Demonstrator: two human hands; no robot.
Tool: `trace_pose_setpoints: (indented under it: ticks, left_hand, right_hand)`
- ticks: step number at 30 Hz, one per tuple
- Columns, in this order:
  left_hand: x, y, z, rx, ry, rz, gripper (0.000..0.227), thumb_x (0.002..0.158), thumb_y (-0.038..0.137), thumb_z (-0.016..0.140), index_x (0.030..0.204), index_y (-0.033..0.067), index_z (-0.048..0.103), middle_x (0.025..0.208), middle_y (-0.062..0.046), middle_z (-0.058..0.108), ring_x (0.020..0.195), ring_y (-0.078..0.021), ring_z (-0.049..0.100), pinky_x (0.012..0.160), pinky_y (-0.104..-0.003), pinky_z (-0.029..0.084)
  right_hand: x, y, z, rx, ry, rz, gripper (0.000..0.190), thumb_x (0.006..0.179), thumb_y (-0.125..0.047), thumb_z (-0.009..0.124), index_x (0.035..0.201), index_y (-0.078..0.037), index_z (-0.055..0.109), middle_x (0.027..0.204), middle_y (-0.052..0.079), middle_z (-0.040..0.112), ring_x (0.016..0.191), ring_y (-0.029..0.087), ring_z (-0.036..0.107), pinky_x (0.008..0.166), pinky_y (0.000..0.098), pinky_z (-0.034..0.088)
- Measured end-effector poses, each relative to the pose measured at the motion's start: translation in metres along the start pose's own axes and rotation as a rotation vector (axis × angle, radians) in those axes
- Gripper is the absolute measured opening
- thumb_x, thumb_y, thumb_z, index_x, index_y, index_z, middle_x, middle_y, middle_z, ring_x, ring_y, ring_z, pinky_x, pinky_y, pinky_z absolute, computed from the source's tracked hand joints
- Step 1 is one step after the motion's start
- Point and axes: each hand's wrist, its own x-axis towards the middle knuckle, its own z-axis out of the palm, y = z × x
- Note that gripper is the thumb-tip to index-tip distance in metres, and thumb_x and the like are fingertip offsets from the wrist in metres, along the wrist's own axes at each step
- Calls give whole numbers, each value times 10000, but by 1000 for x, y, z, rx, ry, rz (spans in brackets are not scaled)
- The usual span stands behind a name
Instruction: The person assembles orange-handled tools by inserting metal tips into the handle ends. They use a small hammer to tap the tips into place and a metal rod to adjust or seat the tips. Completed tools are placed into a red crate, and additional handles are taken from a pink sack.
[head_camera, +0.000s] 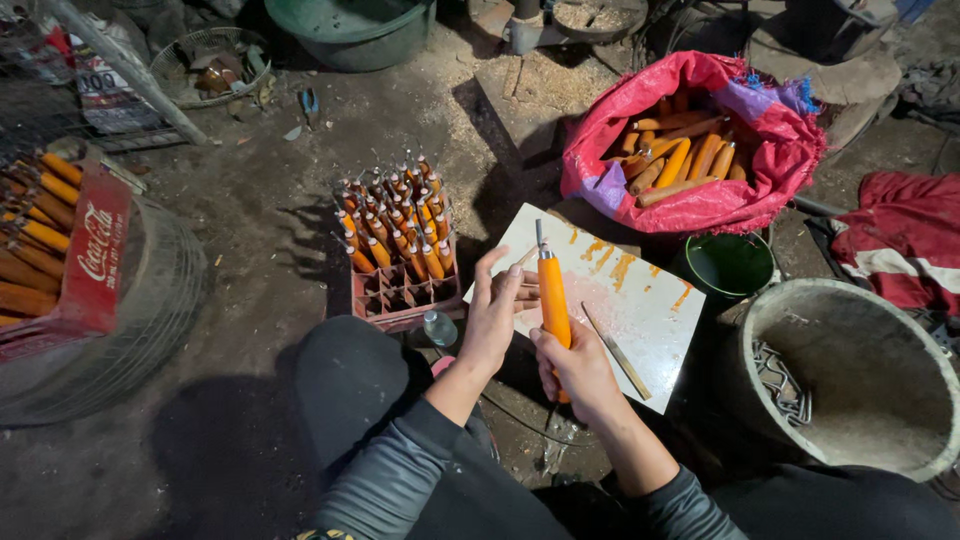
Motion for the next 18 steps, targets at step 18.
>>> trace_pose_setpoints:
  ticks: [18]
  left_hand:
    - [-25,24,18,474,-336,235,433,1064,318,584,1384,26,580,1226,-94,719,1135,-157,666,979,-316,518]
  right_hand:
    - [-6,-34,-35,-401,170,-596,285,959,-137,684,1209,-2,661,1056,47,652,966,122,656,851,268,537]
